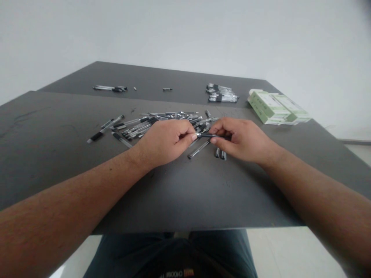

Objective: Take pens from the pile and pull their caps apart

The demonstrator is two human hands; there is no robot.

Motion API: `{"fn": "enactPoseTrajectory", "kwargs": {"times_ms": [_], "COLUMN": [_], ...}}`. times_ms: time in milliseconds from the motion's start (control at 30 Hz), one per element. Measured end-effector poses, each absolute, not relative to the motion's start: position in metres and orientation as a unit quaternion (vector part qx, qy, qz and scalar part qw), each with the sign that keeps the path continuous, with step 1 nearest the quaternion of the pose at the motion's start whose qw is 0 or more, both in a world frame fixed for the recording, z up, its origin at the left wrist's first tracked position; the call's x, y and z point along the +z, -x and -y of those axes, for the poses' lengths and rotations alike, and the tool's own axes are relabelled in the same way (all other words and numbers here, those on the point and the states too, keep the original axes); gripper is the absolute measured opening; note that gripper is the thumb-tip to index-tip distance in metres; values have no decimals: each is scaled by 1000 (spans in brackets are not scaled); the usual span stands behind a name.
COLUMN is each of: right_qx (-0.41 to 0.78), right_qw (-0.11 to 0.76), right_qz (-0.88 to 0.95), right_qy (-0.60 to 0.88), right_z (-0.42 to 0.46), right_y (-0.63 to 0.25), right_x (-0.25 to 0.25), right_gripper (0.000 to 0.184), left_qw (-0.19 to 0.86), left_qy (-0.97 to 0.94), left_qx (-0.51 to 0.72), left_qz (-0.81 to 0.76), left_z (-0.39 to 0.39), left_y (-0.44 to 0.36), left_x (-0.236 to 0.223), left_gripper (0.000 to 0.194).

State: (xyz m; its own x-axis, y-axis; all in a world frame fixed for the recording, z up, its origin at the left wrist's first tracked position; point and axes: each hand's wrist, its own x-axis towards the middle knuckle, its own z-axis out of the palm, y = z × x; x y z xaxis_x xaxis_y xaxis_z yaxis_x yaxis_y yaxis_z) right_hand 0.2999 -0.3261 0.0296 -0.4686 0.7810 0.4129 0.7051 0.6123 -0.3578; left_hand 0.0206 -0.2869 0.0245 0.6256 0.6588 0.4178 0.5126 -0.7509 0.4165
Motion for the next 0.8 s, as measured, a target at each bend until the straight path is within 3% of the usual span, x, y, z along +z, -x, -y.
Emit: {"fn": "enactPoseTrajectory", "kwargs": {"times_ms": [300, 567, 800], "right_qx": [38, 32, 62], "right_qw": [256, 233, 255], "right_qz": [872, 880, 861], "right_qy": [416, 412, 436], "right_z": [325, 323, 327], "right_y": [-301, -301, -300], "right_x": [32, 30, 32], "right_gripper": [10, 26, 15], "left_qw": [129, 113, 136], "left_qy": [-901, -905, -897], "left_qx": [266, 254, 262], "left_qz": [-319, -322, -329], "left_z": [286, 286, 286], "left_y": [-20, -20, -19], "left_x": [25, 26, 26], "left_gripper": [31, 35, 31]}}
